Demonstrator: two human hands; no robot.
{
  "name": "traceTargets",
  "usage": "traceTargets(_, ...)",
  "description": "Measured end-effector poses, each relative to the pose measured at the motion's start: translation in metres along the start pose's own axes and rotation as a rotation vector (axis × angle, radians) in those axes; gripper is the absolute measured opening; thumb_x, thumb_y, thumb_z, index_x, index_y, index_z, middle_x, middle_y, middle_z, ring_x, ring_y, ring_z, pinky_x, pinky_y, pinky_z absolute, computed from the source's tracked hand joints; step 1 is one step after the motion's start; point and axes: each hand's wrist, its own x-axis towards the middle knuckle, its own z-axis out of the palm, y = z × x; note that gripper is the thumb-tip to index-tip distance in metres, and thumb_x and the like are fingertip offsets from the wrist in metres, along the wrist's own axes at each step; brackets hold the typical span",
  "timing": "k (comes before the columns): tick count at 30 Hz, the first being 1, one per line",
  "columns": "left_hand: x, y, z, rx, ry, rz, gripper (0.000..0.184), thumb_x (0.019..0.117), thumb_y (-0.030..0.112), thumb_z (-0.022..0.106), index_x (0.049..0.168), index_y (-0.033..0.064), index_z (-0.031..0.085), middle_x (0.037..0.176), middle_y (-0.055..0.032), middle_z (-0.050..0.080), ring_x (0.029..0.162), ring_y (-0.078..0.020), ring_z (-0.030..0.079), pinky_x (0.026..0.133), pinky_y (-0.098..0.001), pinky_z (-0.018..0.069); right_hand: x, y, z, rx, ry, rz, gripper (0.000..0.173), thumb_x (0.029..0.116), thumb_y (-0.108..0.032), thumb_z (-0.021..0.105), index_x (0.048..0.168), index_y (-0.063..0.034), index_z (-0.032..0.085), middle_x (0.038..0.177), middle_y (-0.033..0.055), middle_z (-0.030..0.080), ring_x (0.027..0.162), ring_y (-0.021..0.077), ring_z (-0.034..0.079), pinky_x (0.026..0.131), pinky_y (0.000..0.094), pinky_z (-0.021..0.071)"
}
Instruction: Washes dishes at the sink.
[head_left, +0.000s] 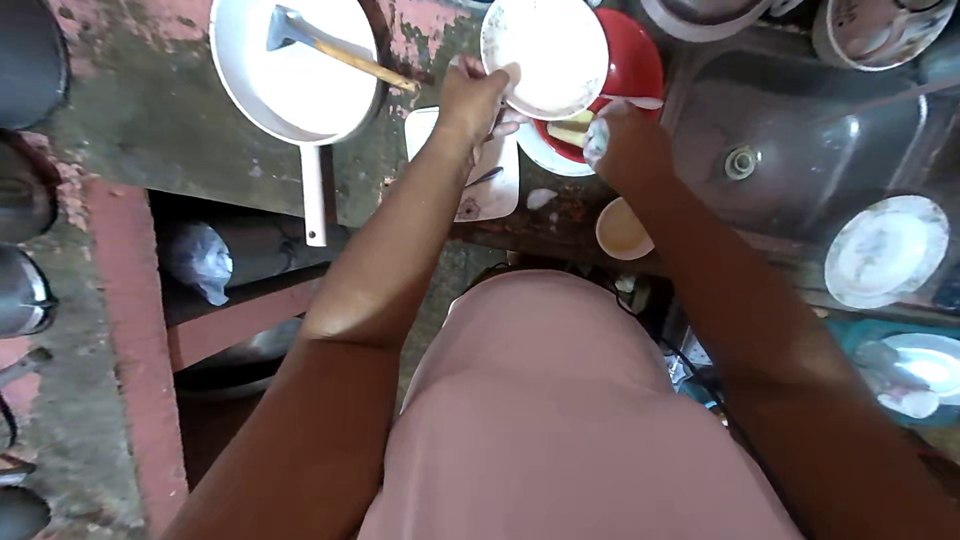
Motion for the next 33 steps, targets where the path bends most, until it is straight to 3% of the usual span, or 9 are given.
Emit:
traceTargets(4, -0.006, -0.002, 0.005, -0.029, 0.029, 0.023, 0.038, 0.0986, 0.014, 0.066, 0.127, 0.0041, 0.043, 0.105, -0.0166, 0.066, 0.078, -0.0272, 0.075, 0.064, -0.0406, 0.0674, -0.015, 0.022, -0.032, 0.299, 0.144, 0.092, 0.037, 0.0932, -0.034, 0.067, 0.122, -0.0105, 0.068, 0.131, 0.0128, 0.065, 0.119, 0.0290, 0.064, 0.100, 0.0543, 0.0516)
traceTargets(6, -0.007, -0.004, 0.008, -0.026, 0.029, 0.032, 0.039, 0.0985, 0.013, 0.065, 0.128, 0.0039, 0.043, 0.106, -0.0170, 0.067, 0.078, -0.0275, 0.075, 0.063, -0.0409, 0.0673, -0.035, 0.041, -0.050, 0.511, 0.170, 0.110, 0.038, 0.0960, -0.029, 0.066, 0.126, -0.0069, 0.067, 0.128, 0.0131, 0.067, 0.118, 0.0206, 0.064, 0.103, 0.0423, 0.0513)
traceTargets(9, -0.012, -0.008, 0.017, 0.008, 0.003, 0.024, 0.043, 0.0985, 0.016, 0.067, 0.131, 0.0049, 0.041, 0.107, -0.0162, 0.065, 0.078, -0.0271, 0.075, 0.064, -0.0411, 0.0672, -0.072, 0.078, -0.069, 0.756, 0.123, 0.219, 0.038, 0.1026, -0.027, 0.058, 0.134, -0.0066, 0.061, 0.116, 0.0091, 0.068, 0.095, 0.0094, 0.066, 0.086, 0.0323, 0.0576)
traceTargets(11, -0.014, -0.014, 0.028, 0.031, -0.027, 0.004, 0.047, 0.0990, 0.017, 0.066, 0.136, 0.0051, 0.039, 0.109, -0.0164, 0.064, 0.078, -0.0269, 0.074, 0.066, -0.0411, 0.0668, -0.099, 0.103, -0.073, 0.862, 0.112, 0.314, 0.039, 0.1079, -0.028, 0.048, 0.142, -0.0084, 0.053, 0.101, 0.0018, 0.064, 0.073, 0.0028, 0.059, 0.066, 0.0239, 0.0544)
traceTargets(12, -0.015, -0.017, 0.034, 0.043, -0.037, -0.009, 0.048, 0.0992, 0.018, 0.066, 0.137, 0.0054, 0.039, 0.110, -0.0165, 0.064, 0.078, -0.0266, 0.074, 0.066, -0.0410, 0.0667, -0.113, 0.116, -0.074, 0.918, 0.099, 0.364, 0.041, 0.1100, -0.029, 0.043, 0.146, -0.0100, 0.049, 0.102, 0.0005, 0.063, 0.072, 0.0021, 0.058, 0.065, 0.0230, 0.0535)
traceTargets(15, -0.015, -0.027, 0.051, 0.081, -0.041, -0.042, 0.047, 0.1004, 0.015, 0.062, 0.139, 0.0064, 0.037, 0.110, -0.0159, 0.065, 0.078, -0.0248, 0.074, 0.066, -0.0394, 0.0664, -0.148, 0.156, -0.062, 1.198, 0.154, 0.513, 0.040, 0.1100, -0.028, 0.037, 0.146, -0.0135, 0.047, 0.096, 0.0016, 0.066, 0.072, 0.0110, 0.066, 0.065, 0.0312, 0.0601)
traceTargets(22, -0.016, -0.038, 0.076, 0.230, 0.015, -0.050, 0.056, 0.0973, 0.018, 0.064, 0.145, 0.0084, 0.037, 0.113, -0.0119, 0.066, 0.083, -0.0196, 0.073, 0.073, -0.0373, 0.0653, -0.218, 0.248, -0.027, 1.648, 0.364, 0.558, 0.039, 0.1077, -0.042, 0.030, 0.112, -0.0145, 0.058, 0.084, 0.0057, 0.070, 0.074, 0.0202, 0.070, 0.067, 0.0395, 0.0615)
traceTargets(29, -0.028, -0.041, 0.072, 0.462, 0.110, -0.011, 0.052, 0.0979, 0.028, 0.067, 0.143, 0.0106, 0.049, 0.119, -0.0121, 0.067, 0.083, -0.0180, 0.073, 0.073, -0.0380, 0.0640, -0.244, 0.320, -0.031, 1.641, 0.618, 0.815, 0.042, 0.1092, -0.044, 0.029, 0.128, -0.0125, 0.050, 0.095, 0.0103, 0.067, 0.080, 0.0250, 0.069, 0.069, 0.0451, 0.0606)
traceTargets(33, -0.041, -0.043, 0.078, 0.444, 0.156, -0.028, 0.047, 0.1017, 0.027, 0.061, 0.146, 0.0136, 0.051, 0.124, -0.0104, 0.067, 0.085, -0.0179, 0.074, 0.075, -0.0375, 0.0645, -0.243, 0.364, -0.045, 1.452, 0.703, 0.902, 0.035, 0.1097, -0.036, 0.037, 0.131, -0.0109, 0.049, 0.100, 0.0068, 0.063, 0.081, 0.0183, 0.065, 0.070, 0.0403, 0.0594)
